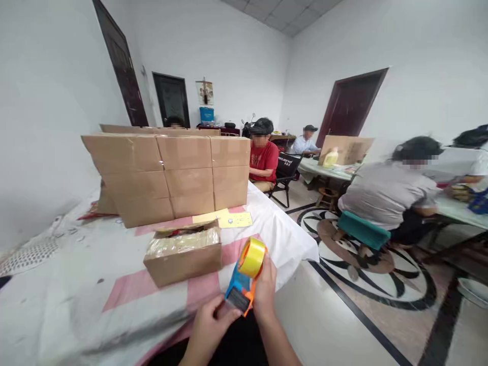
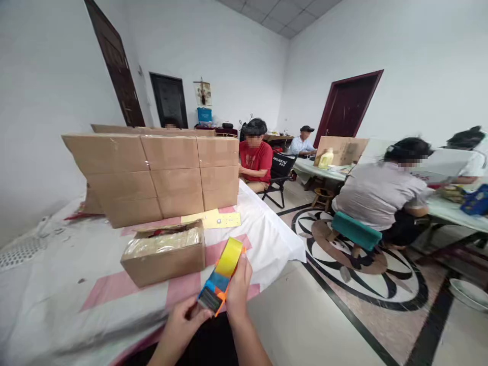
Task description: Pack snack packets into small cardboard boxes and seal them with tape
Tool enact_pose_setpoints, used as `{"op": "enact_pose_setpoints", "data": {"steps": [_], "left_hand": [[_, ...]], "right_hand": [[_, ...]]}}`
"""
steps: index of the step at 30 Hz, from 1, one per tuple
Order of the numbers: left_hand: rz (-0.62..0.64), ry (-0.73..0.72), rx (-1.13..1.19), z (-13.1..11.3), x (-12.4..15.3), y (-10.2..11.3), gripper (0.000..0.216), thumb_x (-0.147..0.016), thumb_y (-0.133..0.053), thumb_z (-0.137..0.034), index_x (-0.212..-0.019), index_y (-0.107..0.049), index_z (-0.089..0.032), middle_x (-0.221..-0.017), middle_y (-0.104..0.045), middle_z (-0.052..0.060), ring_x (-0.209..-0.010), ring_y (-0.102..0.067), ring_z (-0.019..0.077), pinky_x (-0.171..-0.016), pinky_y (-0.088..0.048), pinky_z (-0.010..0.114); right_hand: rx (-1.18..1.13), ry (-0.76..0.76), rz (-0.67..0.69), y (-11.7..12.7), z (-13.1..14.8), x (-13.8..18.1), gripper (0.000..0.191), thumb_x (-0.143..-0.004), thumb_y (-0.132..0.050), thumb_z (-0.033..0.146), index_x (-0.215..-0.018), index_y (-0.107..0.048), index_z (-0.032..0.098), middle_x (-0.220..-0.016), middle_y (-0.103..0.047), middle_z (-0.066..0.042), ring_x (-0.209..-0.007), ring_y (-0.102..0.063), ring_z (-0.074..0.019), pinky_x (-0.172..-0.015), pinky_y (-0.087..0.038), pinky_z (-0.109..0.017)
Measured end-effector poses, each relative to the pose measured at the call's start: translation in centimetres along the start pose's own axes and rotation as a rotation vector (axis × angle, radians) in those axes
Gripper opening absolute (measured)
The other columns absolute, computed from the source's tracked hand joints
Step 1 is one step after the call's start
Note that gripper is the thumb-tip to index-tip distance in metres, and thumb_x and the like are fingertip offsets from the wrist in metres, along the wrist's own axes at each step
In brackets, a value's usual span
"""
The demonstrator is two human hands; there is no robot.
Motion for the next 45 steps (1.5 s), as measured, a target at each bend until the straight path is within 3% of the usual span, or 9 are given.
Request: {"op": "enact_pose_setpoints", "data": {"steps": [5, 10, 16, 24, 28, 33, 37, 40, 45], "left_hand": [[-0.008, -0.04, -0.027, -0.5, 0.4, 0.3, 0.051, -0.074, -0.069, -0.063, -0.08, -0.074, -0.012, -0.072, -0.065, 0.004, -0.07, -0.053, 0.0199, -0.065, -0.042, 0.026], [-0.01, -0.101, -0.047, -1.2, 0.7, 0.9, 0.048, -0.068, -0.077, -0.06, -0.081, -0.073, -0.014, -0.068, -0.06, 0.001, -0.065, -0.047, 0.0161, -0.06, -0.038, 0.023], [-0.022, -0.116, -0.054, -1.1, 0.8, 1.4, 0.051, -0.071, -0.073, -0.066, -0.07, -0.066, -0.015, -0.059, -0.036, -0.004, -0.06, -0.03, 0.012, -0.055, -0.025, 0.022], [-0.085, -0.143, 0.024, -0.4, 1.8, 1.3, 0.054, -0.073, -0.07, -0.069, -0.078, -0.069, -0.015, -0.059, -0.03, -0.006, -0.058, -0.028, 0.0116, -0.055, -0.024, 0.023], [-0.099, -0.148, 0.022, -0.3, 2.0, 1.4, 0.056, -0.076, -0.067, -0.07, -0.083, -0.071, -0.015, -0.059, -0.032, -0.006, -0.058, -0.03, 0.012, -0.056, -0.029, 0.023], [-0.139, -0.148, 0.005, -0.2, 2.0, 1.6, 0.058, -0.076, -0.064, -0.075, -0.068, -0.063, -0.018, -0.057, -0.037, -0.004, -0.058, -0.034, 0.0129, -0.055, -0.032, 0.022], [-0.117, -0.149, 0.06, -0.4, 1.9, 1.7, 0.06, -0.068, -0.068, -0.079, -0.068, -0.063, -0.018, -0.055, -0.038, -0.005, -0.057, -0.033, 0.0129, -0.055, -0.034, 0.023], [-0.129, -0.129, 0.088, -0.6, 1.8, 1.8, 0.058, -0.065, -0.074, -0.074, -0.064, -0.06, -0.018, -0.054, -0.036, -0.006, -0.055, -0.032, 0.0118, -0.054, -0.035, 0.022], [-0.156, -0.112, 0.11, -0.7, 1.8, 2.1, 0.053, -0.065, -0.077, -0.07, -0.063, -0.062, -0.019, -0.053, -0.046, -0.003, -0.057, -0.045, 0.0145, -0.056, -0.044, 0.023]], "right_hand": [[0.04, -0.023, -0.083, 0.0, 0.6, 0.5, 0.064, -0.085, -0.058, 0.067, -0.121, -0.064, 0.014, -0.131, -0.066, -0.011, -0.131, -0.055, -0.0284, -0.105, -0.046, -0.033], [-0.041, -0.013, -0.102, -0.4, 0.0, 0.4, 0.065, -0.085, -0.06, 0.064, -0.127, -0.061, 0.014, -0.139, -0.062, -0.013, -0.133, -0.054, -0.0278, -0.107, -0.046, -0.034], [-0.095, 0.005, -0.045, -1.1, 0.1, 1.3, 0.065, -0.084, -0.057, 0.069, -0.119, -0.065, 0.014, -0.129, -0.066, -0.011, -0.12, -0.062, -0.0266, -0.093, -0.054, -0.031], [-0.043, 0.037, -0.084, -1.7, 0.2, 2.2, 0.061, -0.082, -0.058, 0.067, -0.111, -0.07, 0.014, -0.117, -0.072, -0.011, -0.117, -0.064, -0.0263, -0.09, -0.055, -0.03], [0.01, 0.118, -0.118, -1.8, -0.1, 2.3, 0.062, -0.084, -0.058, 0.069, -0.113, -0.071, 0.015, -0.117, -0.073, -0.01, -0.12, -0.062, -0.0254, -0.088, -0.054, -0.028], [0.037, 0.114, -0.073, -2.3, 0.2, 2.7, 0.065, -0.086, -0.054, 0.071, -0.111, -0.073, 0.014, -0.112, -0.074, -0.01, -0.115, -0.063, -0.0256, -0.089, -0.052, -0.029], [0.068, 0.142, -0.112, -2.6, -0.1, 2.9, 0.065, -0.084, -0.057, 0.072, -0.112, -0.073, 0.016, -0.113, -0.073, -0.01, -0.118, -0.061, -0.0263, -0.091, -0.051, -0.029], [0.072, 0.152, -0.104, -2.9, -0.7, 2.9, 0.065, -0.083, -0.059, 0.073, -0.111, -0.073, 0.017, -0.11, -0.073, -0.009, -0.116, -0.061, -0.0264, -0.09, -0.051, -0.03], [0.072, 0.126, -0.076, -3.2, -1.2, 2.8, 0.066, -0.082, -0.058, 0.075, -0.108, -0.072, 0.016, -0.109, -0.073, -0.009, -0.116, -0.061, -0.0263, -0.09, -0.05, -0.03]]}}
Point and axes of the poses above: each hand's wrist, its own x-axis away from the middle knuckle, its own y-axis out of the back of the hand, z = x × y, the point moved 1 cm from there along -x, towards the middle knuckle
